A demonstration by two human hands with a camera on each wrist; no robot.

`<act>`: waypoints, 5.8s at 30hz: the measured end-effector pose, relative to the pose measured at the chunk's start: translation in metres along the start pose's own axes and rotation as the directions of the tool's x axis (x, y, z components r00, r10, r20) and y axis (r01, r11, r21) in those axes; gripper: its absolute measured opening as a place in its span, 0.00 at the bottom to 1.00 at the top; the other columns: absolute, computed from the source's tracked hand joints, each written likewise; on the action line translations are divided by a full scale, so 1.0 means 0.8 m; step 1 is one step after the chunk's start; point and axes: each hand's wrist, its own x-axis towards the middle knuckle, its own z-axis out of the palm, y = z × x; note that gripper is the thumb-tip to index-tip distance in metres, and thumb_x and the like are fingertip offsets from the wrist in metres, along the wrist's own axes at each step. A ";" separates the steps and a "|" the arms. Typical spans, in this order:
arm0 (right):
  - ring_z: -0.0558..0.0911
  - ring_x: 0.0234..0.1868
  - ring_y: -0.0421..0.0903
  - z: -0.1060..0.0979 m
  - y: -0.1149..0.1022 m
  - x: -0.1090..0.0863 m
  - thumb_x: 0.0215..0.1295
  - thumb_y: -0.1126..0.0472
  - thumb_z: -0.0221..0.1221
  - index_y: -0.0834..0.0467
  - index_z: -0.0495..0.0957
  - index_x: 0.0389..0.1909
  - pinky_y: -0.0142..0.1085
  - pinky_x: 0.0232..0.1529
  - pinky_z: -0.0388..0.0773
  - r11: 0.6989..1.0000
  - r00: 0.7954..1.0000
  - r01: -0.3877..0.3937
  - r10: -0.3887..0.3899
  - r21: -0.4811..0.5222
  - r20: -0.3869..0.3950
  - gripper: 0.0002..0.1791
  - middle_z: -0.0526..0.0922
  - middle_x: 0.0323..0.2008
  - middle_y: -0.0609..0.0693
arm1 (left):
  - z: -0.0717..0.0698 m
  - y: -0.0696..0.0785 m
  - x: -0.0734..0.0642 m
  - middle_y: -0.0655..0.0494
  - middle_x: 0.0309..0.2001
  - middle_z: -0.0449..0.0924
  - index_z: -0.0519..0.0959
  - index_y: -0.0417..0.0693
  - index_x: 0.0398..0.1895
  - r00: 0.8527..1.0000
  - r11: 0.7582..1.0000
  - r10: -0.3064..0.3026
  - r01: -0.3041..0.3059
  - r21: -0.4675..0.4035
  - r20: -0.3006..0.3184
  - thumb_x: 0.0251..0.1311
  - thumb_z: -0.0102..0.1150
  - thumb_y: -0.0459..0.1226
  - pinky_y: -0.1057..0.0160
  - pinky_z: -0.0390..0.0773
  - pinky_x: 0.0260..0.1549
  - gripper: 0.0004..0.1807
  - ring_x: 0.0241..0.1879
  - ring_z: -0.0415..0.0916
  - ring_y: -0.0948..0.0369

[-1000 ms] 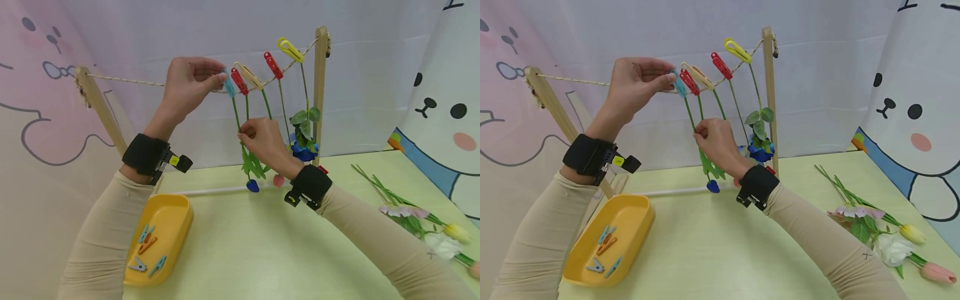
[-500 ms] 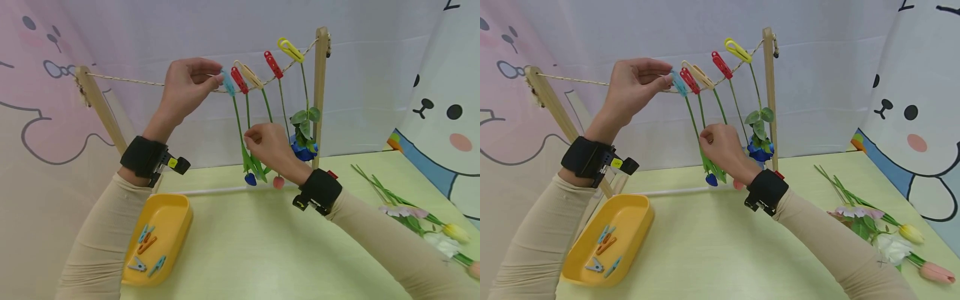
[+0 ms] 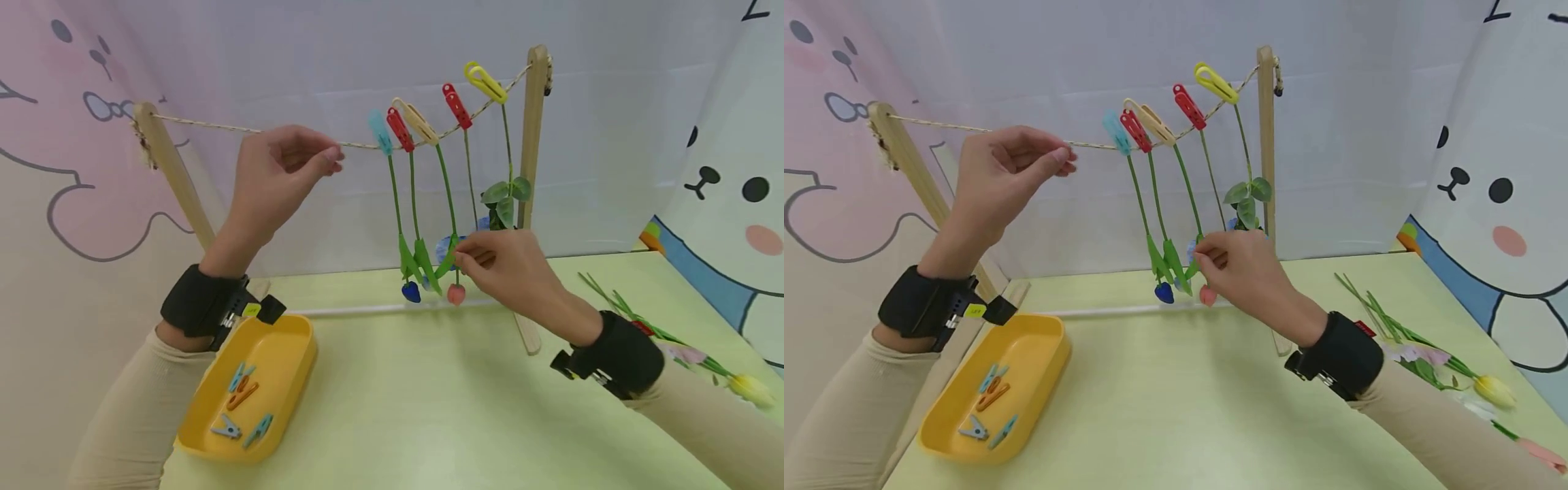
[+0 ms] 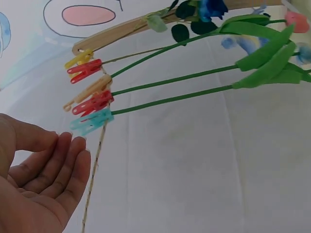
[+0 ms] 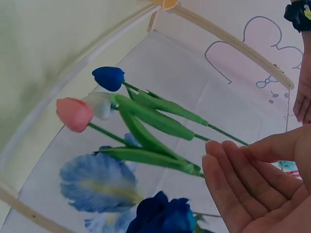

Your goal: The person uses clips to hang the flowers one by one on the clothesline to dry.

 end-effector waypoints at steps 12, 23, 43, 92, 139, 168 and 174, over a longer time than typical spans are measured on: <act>0.87 0.27 0.48 -0.046 0.077 -0.070 0.63 0.63 0.62 0.60 0.86 0.35 0.46 0.27 0.84 0.975 0.990 -0.129 0.138 -0.183 0.033 0.06 0.88 0.29 0.52 | -0.019 -0.080 -0.118 0.52 0.35 0.87 0.85 0.43 0.41 0.986 0.947 -0.152 0.124 0.296 0.074 0.63 0.63 0.37 0.85 0.75 0.35 0.08 0.31 0.84 0.61; 0.85 0.28 0.52 -0.071 0.148 -0.128 0.61 0.64 0.63 0.62 0.85 0.38 0.46 0.23 0.80 0.918 0.969 -0.176 0.225 -0.357 0.103 0.08 0.88 0.29 0.55 | -0.035 -0.128 -0.206 0.50 0.33 0.87 0.84 0.43 0.39 0.913 0.885 -0.355 0.258 0.387 0.202 0.64 0.61 0.33 0.64 0.83 0.27 0.05 0.30 0.84 0.58; 0.81 0.24 0.60 -0.097 0.234 -0.188 0.57 0.63 0.63 0.76 0.78 0.45 0.38 0.12 0.74 0.789 0.848 -0.403 0.513 -0.464 0.135 0.21 0.83 0.34 0.72 | -0.059 -0.188 -0.283 0.49 0.30 0.86 0.86 0.37 0.33 0.736 0.728 -0.568 0.241 0.642 0.368 0.57 0.67 0.37 0.52 0.84 0.31 0.09 0.29 0.82 0.53; 0.81 0.27 0.56 -0.077 0.242 -0.195 0.53 0.63 0.68 0.73 0.81 0.41 0.47 0.22 0.79 0.823 0.811 -0.394 0.521 -0.410 0.266 0.19 0.84 0.30 0.63 | -0.058 -0.176 -0.303 0.56 0.21 0.71 0.77 0.46 0.19 0.568 0.677 -0.672 0.211 0.705 0.475 0.36 0.60 0.17 0.65 0.74 0.17 0.15 0.22 0.69 0.60; 0.79 0.19 0.52 -0.101 0.257 -0.195 0.54 0.62 0.66 0.75 0.81 0.34 0.40 0.13 0.75 0.731 0.727 -0.492 0.644 -0.474 0.239 0.16 0.83 0.27 0.68 | -0.026 -0.183 -0.286 0.57 0.11 0.66 0.69 0.44 0.10 0.678 0.712 -0.584 0.165 0.683 0.446 0.39 0.62 0.23 0.66 0.67 0.13 0.14 0.12 0.64 0.61; 0.76 0.16 0.44 -0.123 0.157 -0.140 0.54 0.61 0.68 0.66 0.85 0.30 0.35 0.15 0.69 0.852 0.932 -0.299 0.358 -0.429 0.062 0.11 0.83 0.18 0.50 | -0.048 -0.155 -0.234 0.50 0.30 0.86 0.84 0.38 0.37 0.782 0.786 -0.526 0.297 0.542 0.334 0.57 0.68 0.35 0.55 0.85 0.29 0.08 0.29 0.84 0.57; 0.78 0.17 0.44 -0.115 0.128 -0.128 0.55 0.61 0.67 0.64 0.84 0.31 0.35 0.14 0.69 0.873 0.946 -0.273 0.321 -0.403 0.053 0.09 0.83 0.18 0.48 | -0.044 -0.142 -0.228 0.52 0.31 0.87 0.86 0.40 0.37 0.822 0.827 -0.473 0.289 0.483 0.318 0.57 0.68 0.35 0.55 0.85 0.29 0.08 0.28 0.85 0.58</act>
